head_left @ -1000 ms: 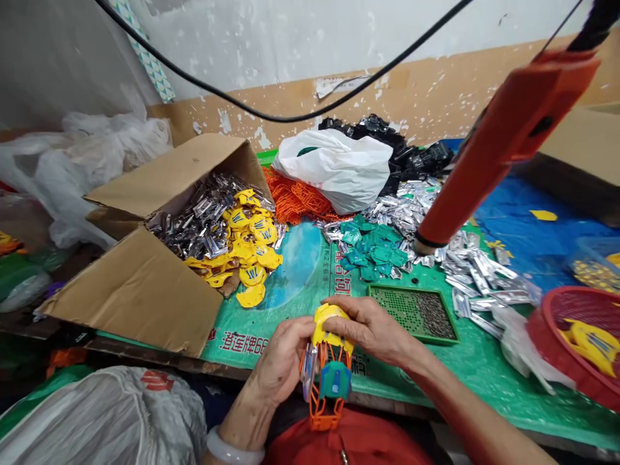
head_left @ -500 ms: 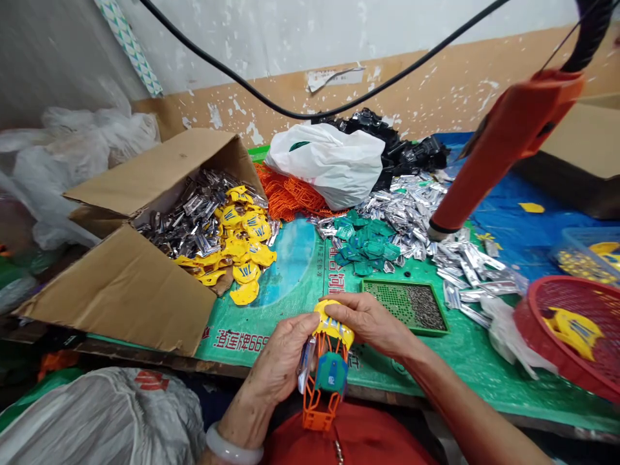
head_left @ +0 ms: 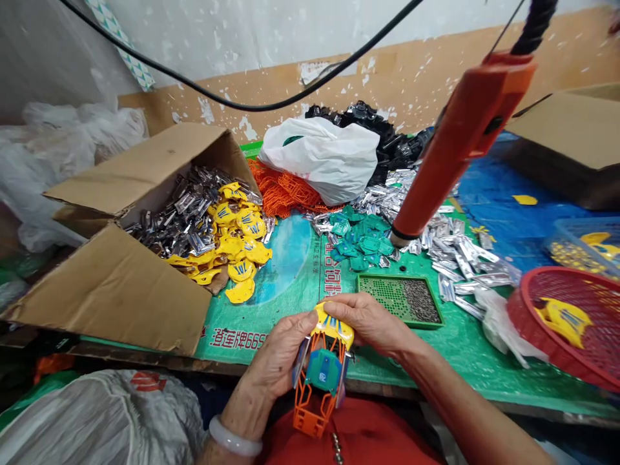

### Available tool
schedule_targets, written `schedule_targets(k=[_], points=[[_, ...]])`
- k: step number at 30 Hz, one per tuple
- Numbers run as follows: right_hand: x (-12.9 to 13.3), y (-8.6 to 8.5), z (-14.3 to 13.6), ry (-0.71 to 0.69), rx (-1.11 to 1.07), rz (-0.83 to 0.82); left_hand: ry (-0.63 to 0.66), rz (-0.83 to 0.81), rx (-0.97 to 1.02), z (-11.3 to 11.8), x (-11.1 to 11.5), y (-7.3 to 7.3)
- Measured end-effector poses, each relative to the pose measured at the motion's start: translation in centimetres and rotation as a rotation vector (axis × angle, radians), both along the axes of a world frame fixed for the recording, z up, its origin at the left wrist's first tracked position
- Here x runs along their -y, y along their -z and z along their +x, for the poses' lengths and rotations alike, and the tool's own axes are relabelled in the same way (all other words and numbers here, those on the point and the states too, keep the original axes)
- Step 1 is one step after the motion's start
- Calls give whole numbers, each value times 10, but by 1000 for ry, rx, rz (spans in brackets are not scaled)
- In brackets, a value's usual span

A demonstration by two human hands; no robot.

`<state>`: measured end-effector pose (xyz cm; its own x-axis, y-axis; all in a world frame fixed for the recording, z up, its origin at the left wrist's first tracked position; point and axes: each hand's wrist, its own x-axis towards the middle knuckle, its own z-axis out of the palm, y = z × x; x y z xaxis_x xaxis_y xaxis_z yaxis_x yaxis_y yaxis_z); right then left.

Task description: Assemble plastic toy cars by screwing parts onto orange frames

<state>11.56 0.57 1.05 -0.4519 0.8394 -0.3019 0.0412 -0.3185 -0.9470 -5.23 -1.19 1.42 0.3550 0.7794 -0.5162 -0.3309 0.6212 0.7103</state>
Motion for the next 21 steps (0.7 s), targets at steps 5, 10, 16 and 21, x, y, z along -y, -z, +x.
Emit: schedule_targets(k=[5, 10, 16, 21], points=[[4, -3, -2, 32, 86, 144, -19, 27, 15, 2, 2, 2], [9, -3, -3, 86, 225, 376, -20, -7, 33, 0, 2, 7], [16, 2, 4, 33, 429, 681, 56, -58, 88, 0, 2, 7], [21, 7, 5, 100, 481, 801, 134, -77, 82, 2, 2, 7]])
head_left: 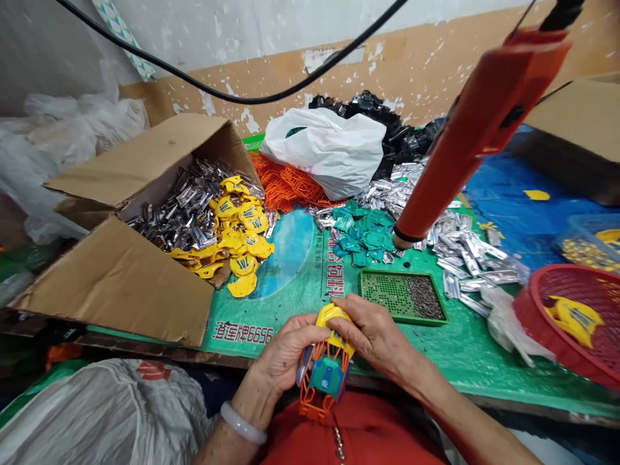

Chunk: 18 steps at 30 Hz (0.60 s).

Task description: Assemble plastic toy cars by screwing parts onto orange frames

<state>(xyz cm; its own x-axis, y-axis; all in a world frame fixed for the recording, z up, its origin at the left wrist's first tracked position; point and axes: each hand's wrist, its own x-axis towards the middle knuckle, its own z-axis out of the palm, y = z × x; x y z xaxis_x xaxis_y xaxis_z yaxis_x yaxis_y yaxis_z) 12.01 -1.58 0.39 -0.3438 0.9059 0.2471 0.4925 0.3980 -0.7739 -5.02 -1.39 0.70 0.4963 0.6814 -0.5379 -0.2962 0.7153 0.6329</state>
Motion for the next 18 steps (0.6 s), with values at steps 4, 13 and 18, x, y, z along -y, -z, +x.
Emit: schedule_targets(k=[4, 13, 18], points=[[2, -2, -2, 23, 17, 1, 0, 33, -42, 5, 2, -4], [4, -5, 13, 194, -320, -432, -76, 18, 12, 15, 7, -11], [14, -2, 11, 213, -333, -417, -100, 16, 21, 14, 9, -1]])
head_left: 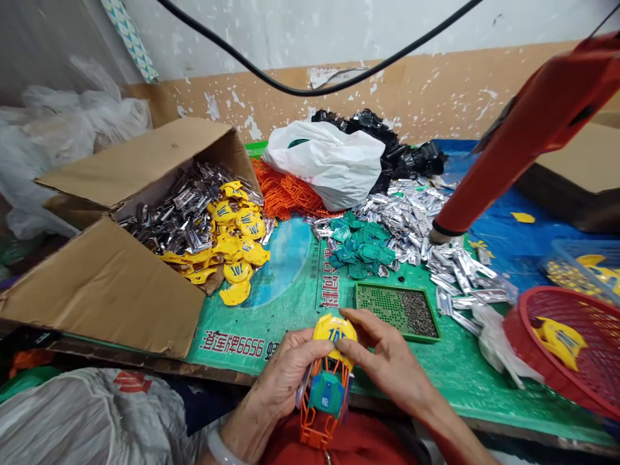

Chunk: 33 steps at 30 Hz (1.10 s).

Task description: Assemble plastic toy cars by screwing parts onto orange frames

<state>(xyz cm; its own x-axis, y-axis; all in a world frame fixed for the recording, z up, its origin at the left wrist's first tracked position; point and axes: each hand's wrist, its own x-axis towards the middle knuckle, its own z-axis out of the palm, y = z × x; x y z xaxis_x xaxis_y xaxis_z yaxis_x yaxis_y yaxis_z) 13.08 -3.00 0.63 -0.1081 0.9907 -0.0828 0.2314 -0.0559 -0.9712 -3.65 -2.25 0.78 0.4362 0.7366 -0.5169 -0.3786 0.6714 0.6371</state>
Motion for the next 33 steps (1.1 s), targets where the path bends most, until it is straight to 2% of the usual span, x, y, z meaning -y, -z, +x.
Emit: schedule_targets(k=[4, 8, 10, 14, 15, 16, 19, 23, 25, 27, 30, 33], points=[[3, 2, -9, -55, 139, 104, -22, -6, -22, 1, 2, 7], [2, -7, -1, -89, 239, 196, -13, -22, -17, 3, 0, 4], [-2, -19, 19, 90, 270, 329, -10, -36, -29, 3, -2, 1], [-29, -57, 84, 855, 362, 719, 6, -70, -84, 1, -4, 0], [-40, -68, 100, 921, 367, 777, 9, -72, -89, 1, -4, 1], [-52, -78, 113, 905, 326, 780, 13, -71, -90, 2, -4, 2], [-89, -102, 127, 664, 54, 703, 28, -61, -104, 3, -4, 5], [-123, -116, 94, 189, -270, 520, 61, -56, -124, 4, -4, 7], [-128, -116, 72, 78, -308, 437, 56, -62, -131, 4, -5, 7], [-127, -113, 55, 107, -272, 422, 50, -65, -135, 3, -6, 6], [-115, -106, 43, 246, -170, 431, 53, -77, -125, 2, -7, 3], [-97, -95, 40, 400, -76, 358, 49, -109, -125, 2, -8, 3]])
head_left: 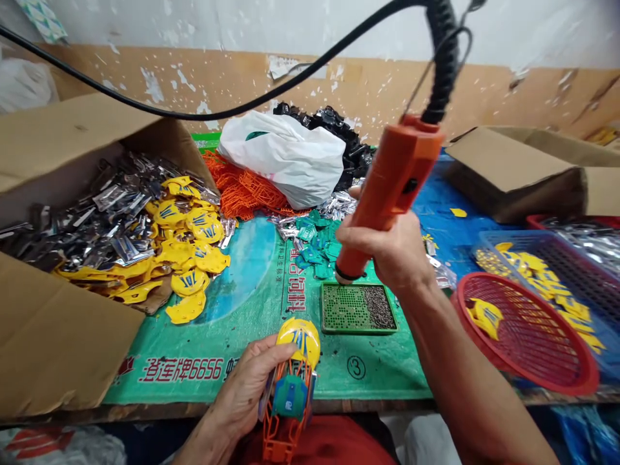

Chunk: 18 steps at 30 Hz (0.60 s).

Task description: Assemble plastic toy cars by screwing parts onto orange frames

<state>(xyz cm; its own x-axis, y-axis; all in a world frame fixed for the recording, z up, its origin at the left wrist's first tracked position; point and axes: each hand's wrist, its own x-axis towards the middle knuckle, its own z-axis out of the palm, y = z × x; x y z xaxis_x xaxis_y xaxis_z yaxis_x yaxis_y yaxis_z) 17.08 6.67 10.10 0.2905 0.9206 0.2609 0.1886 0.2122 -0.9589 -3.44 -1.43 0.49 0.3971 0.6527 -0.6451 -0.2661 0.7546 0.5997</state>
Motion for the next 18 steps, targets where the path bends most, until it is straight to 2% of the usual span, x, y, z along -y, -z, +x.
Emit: schedule_targets(k=[3, 8, 13, 18], points=[[17, 16, 1, 99, -40, -34, 5, -18, -1, 2, -1, 2], [29, 37, 4, 156, -127, -8, 10, -20, -15, 7, -3, 1], [28, 44, 4, 203, -129, -9, 11, -25, -21, 10, -2, -3], [30, 47, 4, 233, -117, -14, 33, -17, -21, 8, 0, 2]])
